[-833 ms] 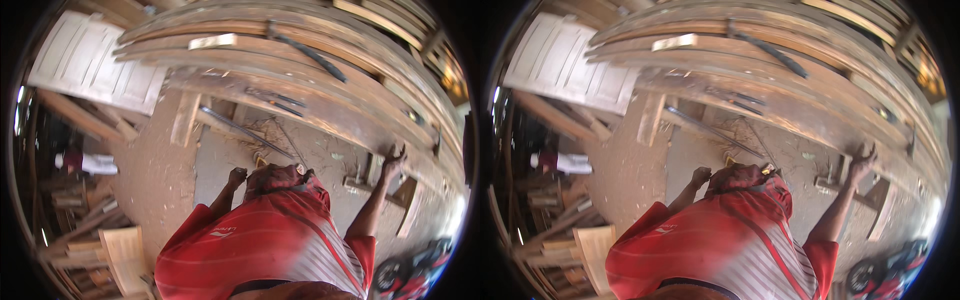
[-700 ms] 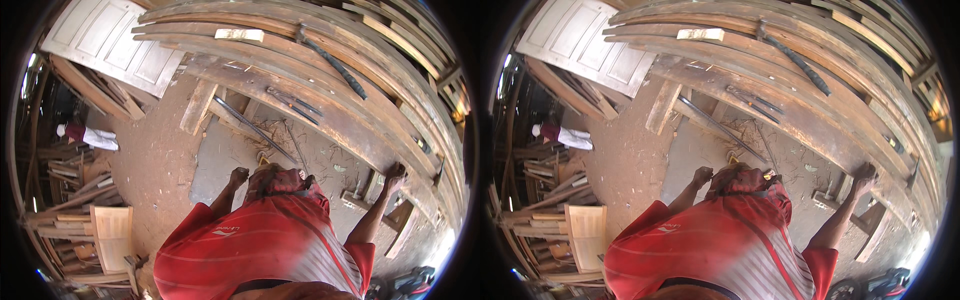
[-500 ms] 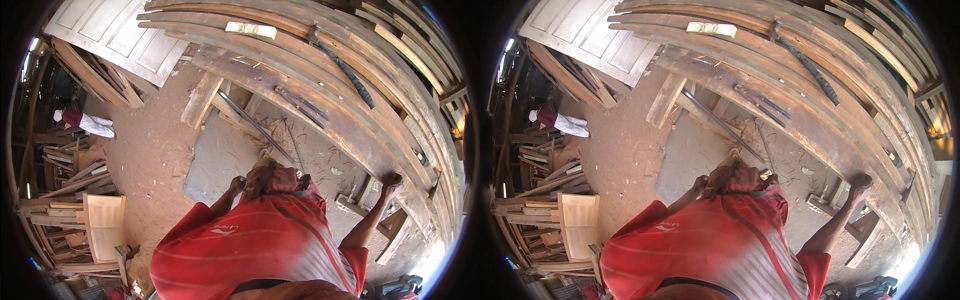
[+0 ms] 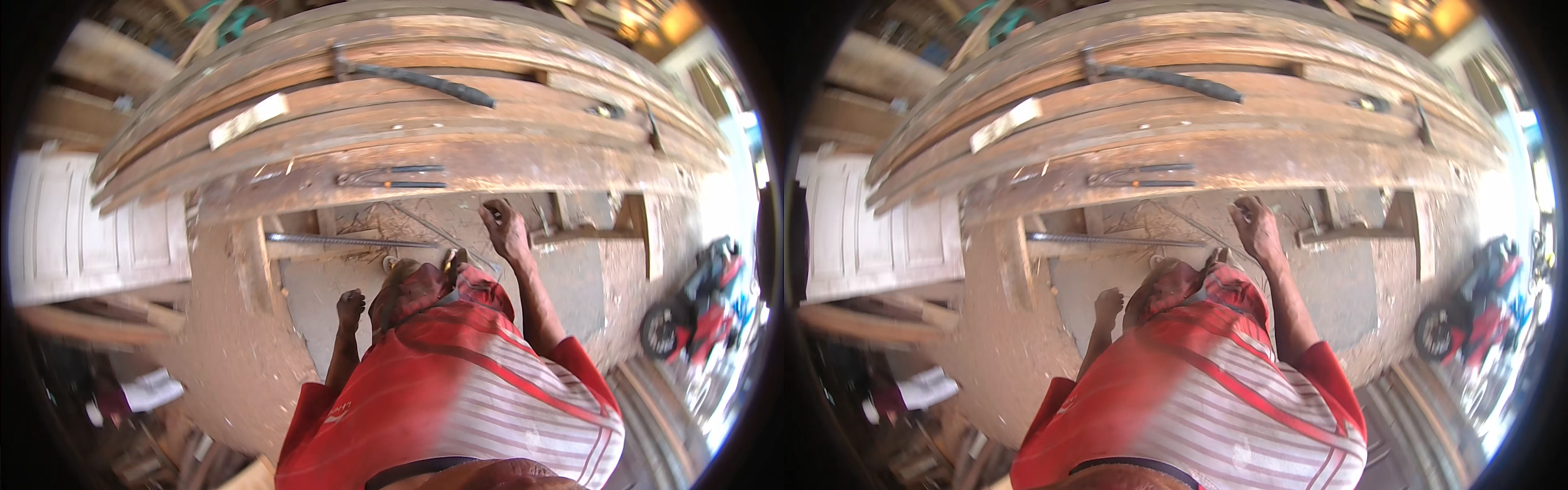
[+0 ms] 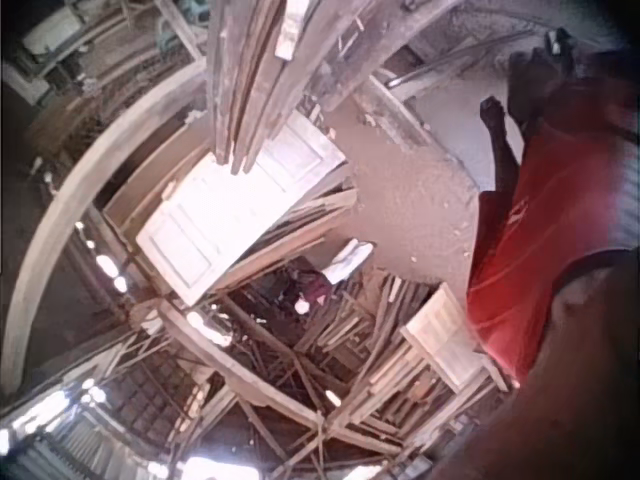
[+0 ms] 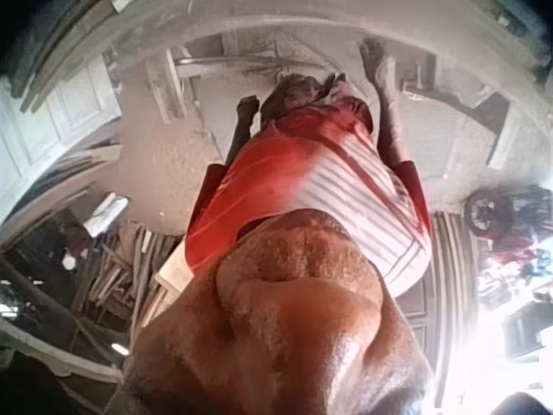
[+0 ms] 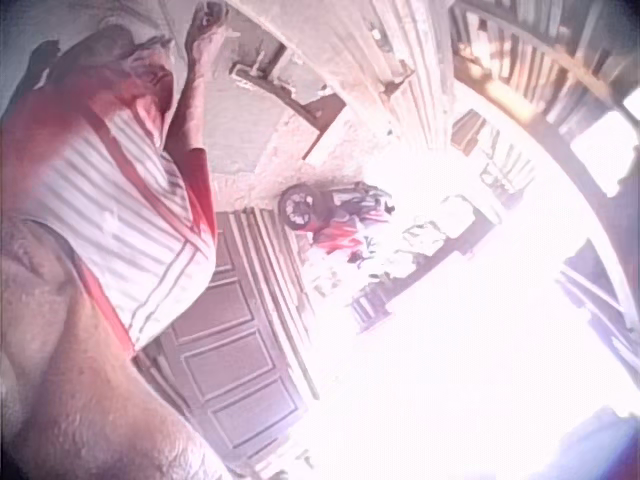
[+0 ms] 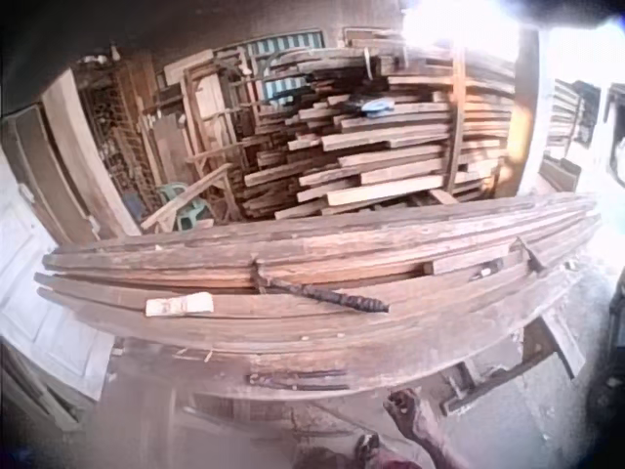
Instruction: The person uses a hammer to split small pieces of wood on a workbench, then walks to an outdoor pile to select and carry a long plank back to the workshop. The person continues splitting wood and handling planks throughout the clip.
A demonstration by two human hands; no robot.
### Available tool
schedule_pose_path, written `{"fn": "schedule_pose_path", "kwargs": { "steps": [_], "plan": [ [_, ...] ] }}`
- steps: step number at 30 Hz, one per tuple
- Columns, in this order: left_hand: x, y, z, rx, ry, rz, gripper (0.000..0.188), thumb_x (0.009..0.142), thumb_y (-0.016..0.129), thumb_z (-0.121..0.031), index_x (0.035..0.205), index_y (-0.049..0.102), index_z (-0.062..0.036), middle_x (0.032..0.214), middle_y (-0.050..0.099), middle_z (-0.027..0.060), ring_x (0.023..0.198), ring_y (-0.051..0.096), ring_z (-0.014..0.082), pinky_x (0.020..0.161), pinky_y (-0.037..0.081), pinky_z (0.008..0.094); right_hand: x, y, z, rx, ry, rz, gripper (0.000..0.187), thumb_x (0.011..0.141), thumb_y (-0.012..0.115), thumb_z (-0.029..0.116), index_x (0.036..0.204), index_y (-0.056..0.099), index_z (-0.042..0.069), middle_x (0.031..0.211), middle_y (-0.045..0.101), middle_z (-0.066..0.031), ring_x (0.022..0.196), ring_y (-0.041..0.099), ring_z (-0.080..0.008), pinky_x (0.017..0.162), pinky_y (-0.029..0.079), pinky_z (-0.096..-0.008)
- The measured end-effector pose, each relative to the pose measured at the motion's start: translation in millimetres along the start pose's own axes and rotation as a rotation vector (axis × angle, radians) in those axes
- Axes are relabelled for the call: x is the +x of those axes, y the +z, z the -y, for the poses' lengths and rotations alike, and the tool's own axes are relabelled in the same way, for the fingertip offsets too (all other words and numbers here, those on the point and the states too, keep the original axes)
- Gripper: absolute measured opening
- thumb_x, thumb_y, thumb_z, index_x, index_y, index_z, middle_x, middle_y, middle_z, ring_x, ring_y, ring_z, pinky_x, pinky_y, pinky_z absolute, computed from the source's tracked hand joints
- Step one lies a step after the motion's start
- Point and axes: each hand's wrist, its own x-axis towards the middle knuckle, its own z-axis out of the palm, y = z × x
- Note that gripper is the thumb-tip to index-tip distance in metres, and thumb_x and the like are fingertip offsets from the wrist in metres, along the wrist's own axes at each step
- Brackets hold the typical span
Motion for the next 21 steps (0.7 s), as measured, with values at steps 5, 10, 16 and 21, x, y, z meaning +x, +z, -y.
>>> {"fn": "schedule_pose_path", "kwargs": {
  "steps": [5,10,16,21],
  "plan": [
    [5,-11,-34,-0.096,-0.040,-0.060,0.024,0.088,0.059,-0.023,0.094,0.057,0.0001,0.071,0.059,0.0047,0.056,0.052,0.0092,0.048,0.043,0.0222,-5,-15,16,-0.048,0.054,0.003,0.030,0.088,0.058,0.026,0.097,0.062,-0.002,0.092,0.062,-0.0208,0.087,0.062,-0.0345,0.075,0.048,-0.0401],
    [40,-31,7,0.404,0.151,0.116,0.026,0.088,0.058,-0.026,0.094,0.056,-0.0011,0.071,0.059,0.0048,0.057,0.054,0.0109,0.051,0.045,0.0240,-17,-23,8,-0.089,0.082,0.104,0.031,0.088,0.057,0.028,0.094,0.062,-0.002,0.087,0.062,-0.0208,0.085,0.061,-0.0355,0.075,0.047,-0.0409],
    [-11,75,-105,0.339,-0.006,0.387,0.046,0.088,0.060,-0.040,0.111,0.056,0.0003,0.096,0.064,0.0076,0.083,0.060,0.0150,0.071,0.049,0.0276,-7,-54,-20,-0.118,0.149,0.165,0.031,0.088,0.056,0.029,0.092,0.061,-0.001,0.087,0.062,-0.0210,0.084,0.062,-0.0354,0.073,0.047,-0.0418],
    [-44,176,-184,0.349,0.232,0.544,0.042,0.091,0.055,-0.038,0.106,0.059,0.0016,0.095,0.065,0.0095,0.085,0.060,0.0153,0.075,0.049,0.0295,40,-109,-48,-0.028,0.000,-0.114,0.024,0.087,0.059,0.021,0.098,0.061,-0.001,0.094,0.063,-0.0198,0.083,0.062,-0.0334,0.075,0.049,-0.0393]
  ]
}}
